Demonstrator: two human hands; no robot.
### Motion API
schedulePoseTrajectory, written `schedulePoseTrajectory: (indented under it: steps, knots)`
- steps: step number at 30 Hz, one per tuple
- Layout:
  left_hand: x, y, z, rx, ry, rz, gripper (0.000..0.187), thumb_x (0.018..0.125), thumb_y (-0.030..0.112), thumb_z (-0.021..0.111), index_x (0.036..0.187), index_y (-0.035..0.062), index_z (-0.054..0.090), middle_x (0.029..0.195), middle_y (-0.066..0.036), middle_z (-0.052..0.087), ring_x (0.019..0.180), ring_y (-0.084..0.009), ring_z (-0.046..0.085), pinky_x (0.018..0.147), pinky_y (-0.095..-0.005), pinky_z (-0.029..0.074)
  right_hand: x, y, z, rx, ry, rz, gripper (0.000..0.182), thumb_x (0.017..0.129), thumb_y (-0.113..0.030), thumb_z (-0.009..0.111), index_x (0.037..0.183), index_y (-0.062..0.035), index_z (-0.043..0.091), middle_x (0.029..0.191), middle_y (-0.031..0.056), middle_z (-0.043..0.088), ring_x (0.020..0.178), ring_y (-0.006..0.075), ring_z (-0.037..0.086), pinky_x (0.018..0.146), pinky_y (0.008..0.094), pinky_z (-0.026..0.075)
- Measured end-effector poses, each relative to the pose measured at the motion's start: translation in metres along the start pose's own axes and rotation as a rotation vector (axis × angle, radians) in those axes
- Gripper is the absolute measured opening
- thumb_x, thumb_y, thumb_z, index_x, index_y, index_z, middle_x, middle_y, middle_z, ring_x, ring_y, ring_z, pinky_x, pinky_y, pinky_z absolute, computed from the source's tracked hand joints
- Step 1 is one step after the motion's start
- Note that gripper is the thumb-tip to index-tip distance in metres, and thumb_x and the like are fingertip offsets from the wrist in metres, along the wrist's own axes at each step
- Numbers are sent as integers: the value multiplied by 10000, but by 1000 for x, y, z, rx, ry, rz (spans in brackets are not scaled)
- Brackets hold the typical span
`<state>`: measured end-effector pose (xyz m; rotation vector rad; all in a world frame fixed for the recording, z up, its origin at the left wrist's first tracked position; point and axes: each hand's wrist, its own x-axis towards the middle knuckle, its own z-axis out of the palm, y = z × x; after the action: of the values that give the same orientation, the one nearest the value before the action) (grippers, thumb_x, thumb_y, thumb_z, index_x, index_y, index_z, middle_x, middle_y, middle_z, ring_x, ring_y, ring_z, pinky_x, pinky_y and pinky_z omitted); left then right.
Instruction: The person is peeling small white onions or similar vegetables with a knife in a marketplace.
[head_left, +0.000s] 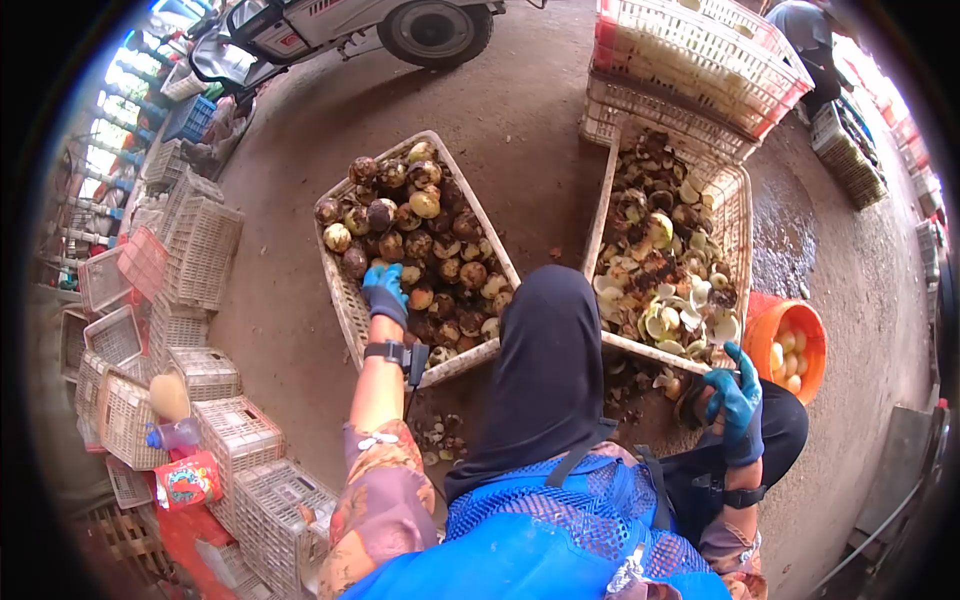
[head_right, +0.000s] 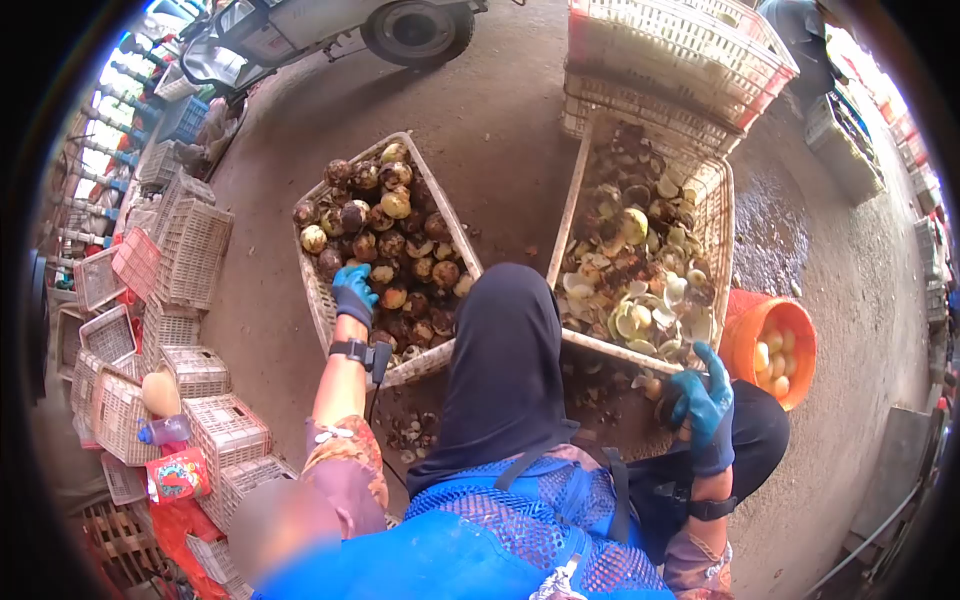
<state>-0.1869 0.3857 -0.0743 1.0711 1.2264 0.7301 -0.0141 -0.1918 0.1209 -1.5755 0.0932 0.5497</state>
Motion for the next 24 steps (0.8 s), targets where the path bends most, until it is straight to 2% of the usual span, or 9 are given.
schedulePoseTrajectory:
  steps: [3, 6, 10, 13, 17, 18, 21, 22, 24]
  knots:
    - [22, 24, 38, 463, 126, 510, 605, 784, 155, 761, 1317, 18, 509, 1272, -147, 590, 1133, -267, 567, 962, -407, 449, 8, 16, 4, -9, 64, 15, 486, 899, -59, 576, 1359, 25, 444, 703, 31, 603, 482, 76, 500, 439, 202, 386]
    - [48, 62, 52, 963, 161, 573, 896, 719, 194, 796, 1478, 80, 332, 1491, -246, 369, 1352, -408, 390, 1119, -446, 345, 13, 24, 24, 31, 68, 48, 483, 886, -85, 587, 1340, 31, 468, 682, 34, 582, 478, 83, 492, 439, 212, 379]
    - [57, 98, 75, 1380, 46, 466, 905, 720, 183, 784, 1498, 279, 331, 1579, -199, 231, 1437, -405, 262, 1148, -480, 317, 14, 53, 23, -89, 100, 88, 494, 880, -109, 590, 1337, 40, 480, 693, 29, 578, 475, 86, 495, 436, 225, 383]
    - [58, 108, 84, 1656, -115, 397, 894, 723, 158, 775, 1495, 288, 343, 1583, -192, 225, 1442, -409, 255, 1123, -485, 360, 15, 62, 21, -154, 113, 94, 491, 873, -126, 598, 1330, 24, 498, 713, 28, 568, 479, 88, 496, 438, 235, 405]
    - [71, 100, 89, 1646, -71, 428, 688, 716, 105, 736, 1353, 211, 498, 1474, -214, 366, 1272, -416, 466, 1022, -495, 456, 17, 75, 10, -141, 143, 145, 488, 891, -140, 605, 1343, -2, 484, 780, 50, 605, 477, 93, 493, 431, 226, 403]
    - [69, 91, 89, 1618, 135, 591, 537, 741, 103, 731, 1245, 152, 552, 1229, -166, 573, 1078, -332, 600, 902, -441, 529, 17, 79, 7, -117, 156, 142, 491, 896, -135, 606, 1347, 2, 471, 796, 56, 622, 467, 96, 492, 421, 224, 397]
    - [130, 51, 44, 480, -151, 472, 400, 770, 128, 737, 1148, 117, 608, 1000, -89, 660, 895, -249, 657, 767, -411, 570, 16, 78, 7, -98, 121, 114, 475, 921, -139, 588, 1352, 11, 454, 815, 61, 640, 466, 97, 495, 421, 219, 396]
    - [80, 76, 52, 110, -111, 174, 288, 797, 163, 732, 1066, 107, 649, 889, -22, 666, 743, -183, 644, 656, -407, 583, 19, 75, 8, -95, 98, 92, 467, 932, -143, 579, 1353, 14, 452, 816, 60, 639, 471, 96, 497, 426, 218, 399]
    - [56, 75, 35, -359, -389, 34, 324, 813, 204, 711, 1108, 100, 626, 1027, -111, 675, 838, -300, 673, 674, -462, 603, 26, 67, 18, -104, 82, 95, 444, 957, -166, 558, 1349, 18, 458, 814, 56, 638, 484, 94, 503, 436, 216, 404]
